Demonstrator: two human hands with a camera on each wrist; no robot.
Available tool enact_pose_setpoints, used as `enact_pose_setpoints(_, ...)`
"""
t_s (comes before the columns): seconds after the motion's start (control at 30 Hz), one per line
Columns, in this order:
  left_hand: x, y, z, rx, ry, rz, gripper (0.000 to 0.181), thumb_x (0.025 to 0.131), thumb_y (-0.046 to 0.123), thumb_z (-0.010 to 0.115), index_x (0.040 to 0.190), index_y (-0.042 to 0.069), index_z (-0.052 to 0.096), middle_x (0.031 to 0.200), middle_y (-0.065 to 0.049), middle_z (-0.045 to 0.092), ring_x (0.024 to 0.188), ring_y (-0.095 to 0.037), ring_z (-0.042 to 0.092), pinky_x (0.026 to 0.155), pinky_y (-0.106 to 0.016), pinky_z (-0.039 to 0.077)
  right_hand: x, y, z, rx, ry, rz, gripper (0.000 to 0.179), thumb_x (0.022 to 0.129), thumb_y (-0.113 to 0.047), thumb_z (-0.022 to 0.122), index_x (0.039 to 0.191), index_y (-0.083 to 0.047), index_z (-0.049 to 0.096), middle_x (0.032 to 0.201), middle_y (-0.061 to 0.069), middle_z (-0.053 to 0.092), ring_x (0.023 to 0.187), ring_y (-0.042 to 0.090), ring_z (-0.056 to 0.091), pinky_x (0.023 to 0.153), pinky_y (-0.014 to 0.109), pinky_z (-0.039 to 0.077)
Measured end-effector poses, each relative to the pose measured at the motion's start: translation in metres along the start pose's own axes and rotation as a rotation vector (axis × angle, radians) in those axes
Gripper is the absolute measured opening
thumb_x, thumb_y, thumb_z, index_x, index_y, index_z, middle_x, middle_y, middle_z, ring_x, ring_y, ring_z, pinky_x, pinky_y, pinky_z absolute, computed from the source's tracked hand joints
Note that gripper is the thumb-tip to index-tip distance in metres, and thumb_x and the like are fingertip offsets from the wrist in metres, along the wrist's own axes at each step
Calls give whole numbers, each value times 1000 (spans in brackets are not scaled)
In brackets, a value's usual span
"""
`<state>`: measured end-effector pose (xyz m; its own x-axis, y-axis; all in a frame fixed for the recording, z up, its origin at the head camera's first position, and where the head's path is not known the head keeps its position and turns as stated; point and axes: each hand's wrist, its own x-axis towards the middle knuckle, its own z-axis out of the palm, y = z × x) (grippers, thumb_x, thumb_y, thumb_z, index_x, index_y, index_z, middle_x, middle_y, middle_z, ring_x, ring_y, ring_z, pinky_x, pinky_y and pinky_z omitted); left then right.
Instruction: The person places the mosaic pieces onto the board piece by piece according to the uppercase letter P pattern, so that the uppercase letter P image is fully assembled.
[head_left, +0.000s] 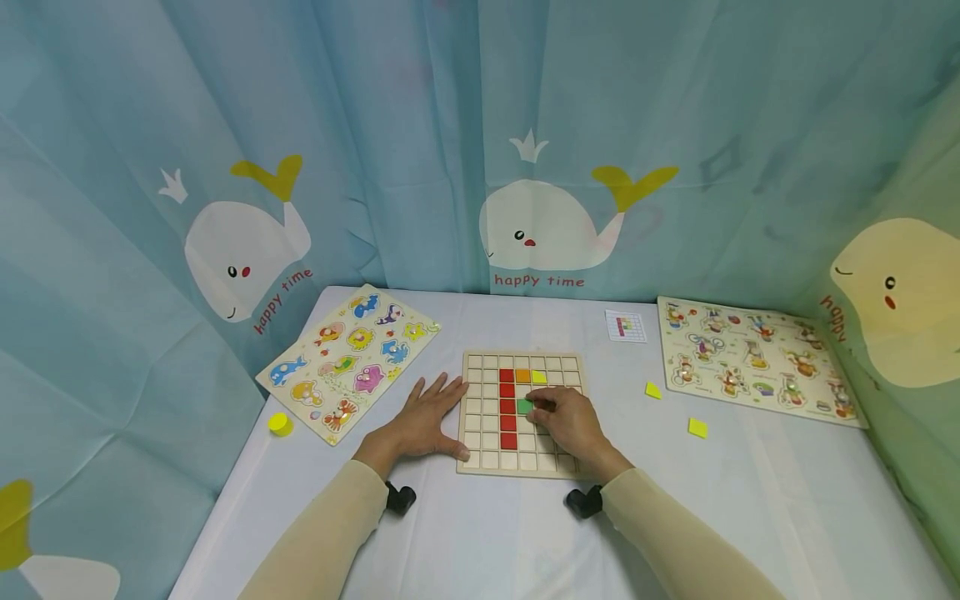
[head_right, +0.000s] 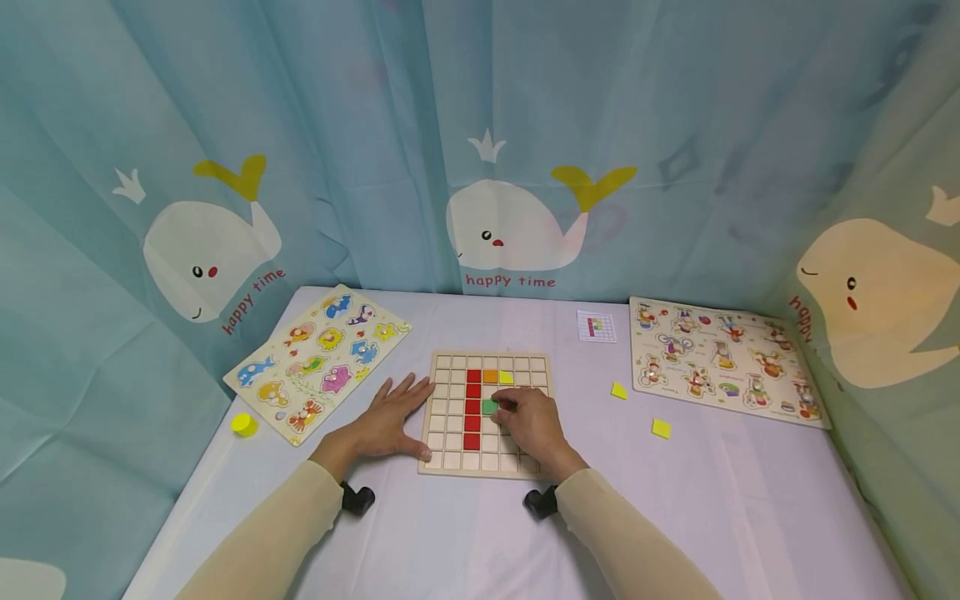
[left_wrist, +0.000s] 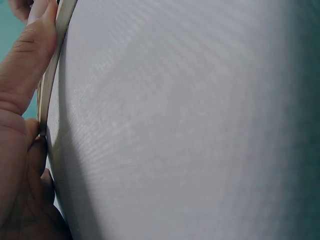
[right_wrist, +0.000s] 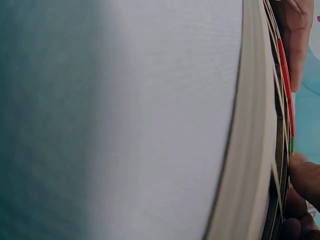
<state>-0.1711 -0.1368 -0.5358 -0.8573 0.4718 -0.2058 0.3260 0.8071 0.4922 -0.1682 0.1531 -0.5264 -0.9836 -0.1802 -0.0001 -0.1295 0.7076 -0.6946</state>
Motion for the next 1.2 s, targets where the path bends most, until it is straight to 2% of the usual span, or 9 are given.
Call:
enact_pose_setpoints(0.2,0,0,0,3,-4,-5,122,75,62,88,170,19,25,177,1,20,166,-23,3,134,-48,-7,1,2,2,21,9,13,28,93,-12,81,121,-9,78,123,11,75,111,28,69,96,49,59)
enact_pose_setpoints(0.37,-1,0,-1,6,-7,-9,122,75,62,88,170,19,24,177,1,19,166,-23,3,134,-48,-7,0,1,1,38,8,23,29,93,-12,80,121,-9,78,123,12,74,110,28,68,97,48,58)
enact_pose_setpoints(0.63,0,0,-1,4,-6,-3,122,75,62,88,170,19,24,177,1,19,166,-23,2,134,-48,-8,-3,0,-15,115,19,65,31,96,-11,77,127,-6,75,114,13,71,99,24,63,83,34,56)
enact_pose_setpoints(0.83,-1,-1,-1,-5,-7,1,122,75,61,88,170,19,24,177,1,19,166,-23,2,135,-48,-7,-6,14,-37,120,61,87,34,99,-13,74,132,-6,73,117,15,68,99,26,61,70,25,53)
enact_pose_setpoints(1.2,0,-1,1,-5,-11,-5,122,75,64,87,170,20,24,177,2,18,166,-21,1,134,-47,-8,-27,54,-98,-14,173,144,39,99,-19,75,135,-5,71,125,23,69,107,33,63,74,31,50)
